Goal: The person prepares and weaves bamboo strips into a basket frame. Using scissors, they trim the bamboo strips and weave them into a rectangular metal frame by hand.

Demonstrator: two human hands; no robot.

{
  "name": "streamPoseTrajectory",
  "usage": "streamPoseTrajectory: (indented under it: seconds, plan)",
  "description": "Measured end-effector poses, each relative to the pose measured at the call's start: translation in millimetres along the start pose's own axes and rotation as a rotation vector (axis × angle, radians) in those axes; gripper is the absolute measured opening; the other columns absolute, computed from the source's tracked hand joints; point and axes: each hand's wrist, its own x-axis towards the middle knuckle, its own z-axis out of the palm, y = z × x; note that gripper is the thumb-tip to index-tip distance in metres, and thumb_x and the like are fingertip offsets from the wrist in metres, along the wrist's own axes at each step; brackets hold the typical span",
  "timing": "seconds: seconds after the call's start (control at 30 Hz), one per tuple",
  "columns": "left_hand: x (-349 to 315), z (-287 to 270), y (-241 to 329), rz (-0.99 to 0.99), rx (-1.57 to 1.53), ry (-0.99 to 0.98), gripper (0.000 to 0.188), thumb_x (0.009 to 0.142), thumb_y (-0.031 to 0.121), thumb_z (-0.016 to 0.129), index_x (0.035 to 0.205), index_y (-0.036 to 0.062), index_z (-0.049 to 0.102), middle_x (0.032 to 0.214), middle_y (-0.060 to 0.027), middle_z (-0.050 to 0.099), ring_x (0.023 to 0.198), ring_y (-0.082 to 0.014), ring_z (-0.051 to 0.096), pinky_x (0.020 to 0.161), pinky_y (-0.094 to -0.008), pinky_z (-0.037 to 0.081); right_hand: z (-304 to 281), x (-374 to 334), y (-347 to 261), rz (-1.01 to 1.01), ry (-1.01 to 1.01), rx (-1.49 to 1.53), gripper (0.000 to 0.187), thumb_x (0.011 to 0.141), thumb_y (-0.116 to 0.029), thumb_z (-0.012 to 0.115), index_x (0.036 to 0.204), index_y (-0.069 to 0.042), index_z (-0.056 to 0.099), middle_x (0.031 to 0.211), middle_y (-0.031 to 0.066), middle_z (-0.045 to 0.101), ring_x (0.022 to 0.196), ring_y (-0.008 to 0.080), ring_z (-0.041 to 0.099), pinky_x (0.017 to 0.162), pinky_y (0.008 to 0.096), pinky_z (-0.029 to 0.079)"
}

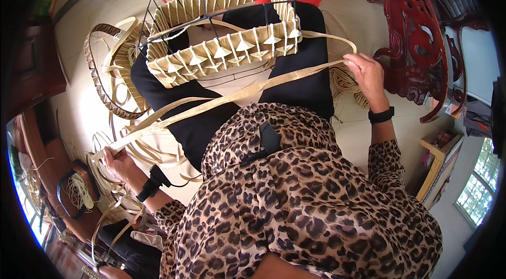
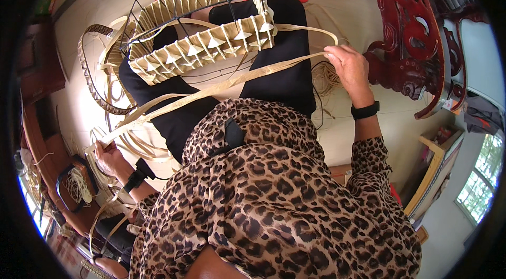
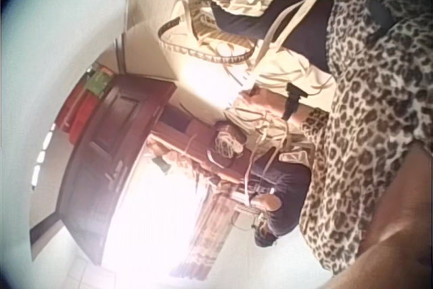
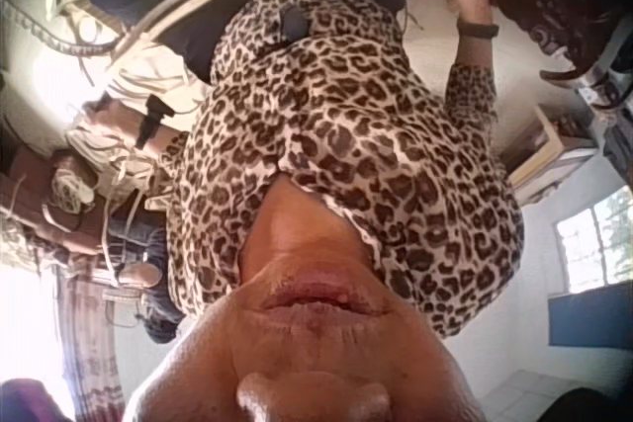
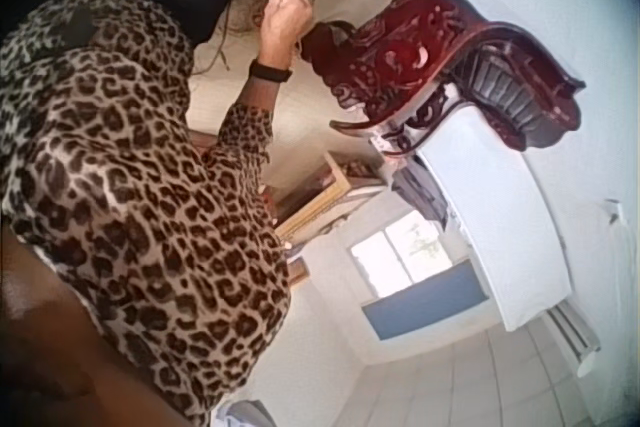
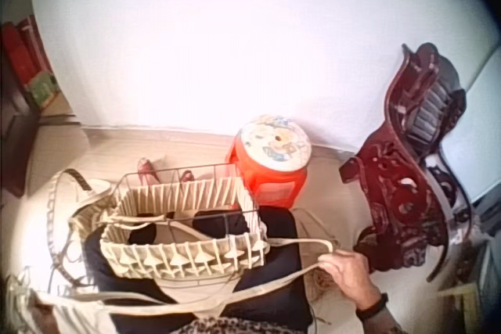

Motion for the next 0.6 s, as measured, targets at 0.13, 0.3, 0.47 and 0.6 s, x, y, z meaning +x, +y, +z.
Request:
streamPoseTrajectory:
  seconds: [0.13, 0.3, 0.47, 0.6]
  plan:
    - [-1.1, 8.6, 1.3, -0.051, -0.029, 0.072, 0.015, 0.085, 0.015, 0.050, 0.077, 0.0031, 0.053, 0.066, -0.0054, 0.053, 0.057, -0.0157, 0.049, 0.056, -0.0282, 0.043, -2.4, 2.9, 15.3, 0.074, 0.096, -0.088, 0.014, 0.075, -0.017, 0.057, 0.086, -0.010, 0.060, 0.078, 0.0086, 0.058, 0.072, 0.0267, 0.056, 0.062, 0.0328, 0.044]
    - [20.1, -12.5, -4.5, -0.045, -0.012, 0.050, 0.014, 0.084, 0.014, 0.050, 0.076, 0.0032, 0.053, 0.067, -0.0062, 0.054, 0.058, -0.0161, 0.049, 0.056, -0.0284, 0.042, -9.6, 7.0, 18.7, 0.057, 0.187, -0.139, 0.014, 0.075, -0.018, 0.057, 0.087, -0.012, 0.060, 0.078, 0.0081, 0.058, 0.070, 0.0272, 0.056, 0.061, 0.0327, 0.045]
    - [40.2, -32.4, -14.2, -0.007, 0.008, 0.025, 0.008, 0.081, 0.007, 0.050, 0.079, 0.0008, 0.054, 0.074, -0.0101, 0.057, 0.065, -0.0191, 0.054, 0.061, -0.0305, 0.045, -27.0, 6.2, 15.9, 0.173, 0.322, -0.155, 0.013, 0.074, -0.014, 0.057, 0.087, -0.011, 0.059, 0.080, 0.0074, 0.059, 0.070, 0.0253, 0.057, 0.061, 0.0304, 0.045]
    - [47.7, -40.1, -17.0, 0.010, 0.042, 0.000, 0.008, 0.080, 0.003, 0.049, 0.084, -0.0014, 0.055, 0.081, -0.0139, 0.059, 0.072, -0.0225, 0.058, 0.067, -0.0331, 0.049, -46.9, -1.9, 37.3, 0.163, 0.463, -0.183, 0.014, 0.077, -0.009, 0.054, 0.090, -0.006, 0.058, 0.083, 0.0110, 0.060, 0.074, 0.0250, 0.058, 0.067, 0.0292, 0.045]
